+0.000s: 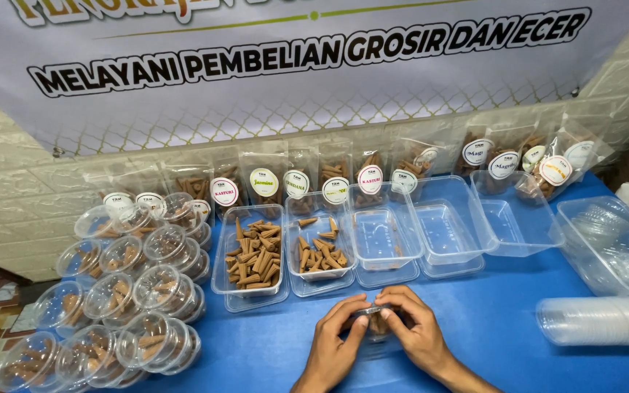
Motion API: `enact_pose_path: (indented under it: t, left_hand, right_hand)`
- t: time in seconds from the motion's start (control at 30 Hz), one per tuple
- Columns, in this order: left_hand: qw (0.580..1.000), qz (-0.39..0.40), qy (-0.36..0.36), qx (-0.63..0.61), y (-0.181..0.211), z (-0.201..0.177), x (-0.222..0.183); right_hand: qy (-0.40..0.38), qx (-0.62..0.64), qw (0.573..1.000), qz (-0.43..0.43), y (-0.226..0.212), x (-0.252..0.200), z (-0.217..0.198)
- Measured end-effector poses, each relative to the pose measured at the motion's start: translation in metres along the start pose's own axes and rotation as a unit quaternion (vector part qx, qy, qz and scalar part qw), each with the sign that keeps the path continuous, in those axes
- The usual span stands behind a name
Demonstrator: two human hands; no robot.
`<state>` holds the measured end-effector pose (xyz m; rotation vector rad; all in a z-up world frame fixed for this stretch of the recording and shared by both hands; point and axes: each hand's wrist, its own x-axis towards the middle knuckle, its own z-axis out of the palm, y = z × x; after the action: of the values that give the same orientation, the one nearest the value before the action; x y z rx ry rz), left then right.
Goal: The person places small brown incense sticks into clear plastic cups, then seals each cup with a lid. The process is repeated multiple times, and finished cups are stacked on the table.
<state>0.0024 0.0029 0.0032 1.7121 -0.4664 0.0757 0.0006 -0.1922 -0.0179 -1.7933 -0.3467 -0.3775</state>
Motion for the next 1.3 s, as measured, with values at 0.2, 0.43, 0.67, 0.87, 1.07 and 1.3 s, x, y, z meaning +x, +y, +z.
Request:
enact_pose_path:
  t: [0.2, 0.43, 0.67, 0.87, 1.07, 1.3]
  left_hand:
    - [0.999, -0.007, 0.01, -0.035, 0.0, 0.002, 0.0]
    - [0.996, -0.039, 0.024, -0.076, -0.015, 0.003, -0.001]
    - [0.999, -0.01, 0.003, -0.032, -0.01, 0.001, -0.001]
    - [0.999, 0.005, 0.002, -0.039, -0.003, -0.001, 0.0]
    - [0.999, 0.01, 0.02, -0.037, -0.006, -0.002, 0.001]
    - [0.997, 0.029, 0.028, -0.058, -0.009, -0.003, 0.002]
  right_hand:
    - [-0.009, -0.01, 1.0, -0.012, -0.008, 0.001, 0.001]
    - [-0.017, 0.011, 1.0, -0.005, 0.004, 0.0, 0.0]
    - [0.0, -0.005, 1.0, 0.003, 0.004, -0.001, 0.0]
    - [-0.004, -0.013, 1.0, 0.004, 0.001, -0.001, 0.001]
    - [-0.018, -0.004, 1.0, -0.005, 0.0, 0.0, 0.0]
    - [-0.029, 0.016, 0.999, 0.033, -0.005, 0.002, 0.0]
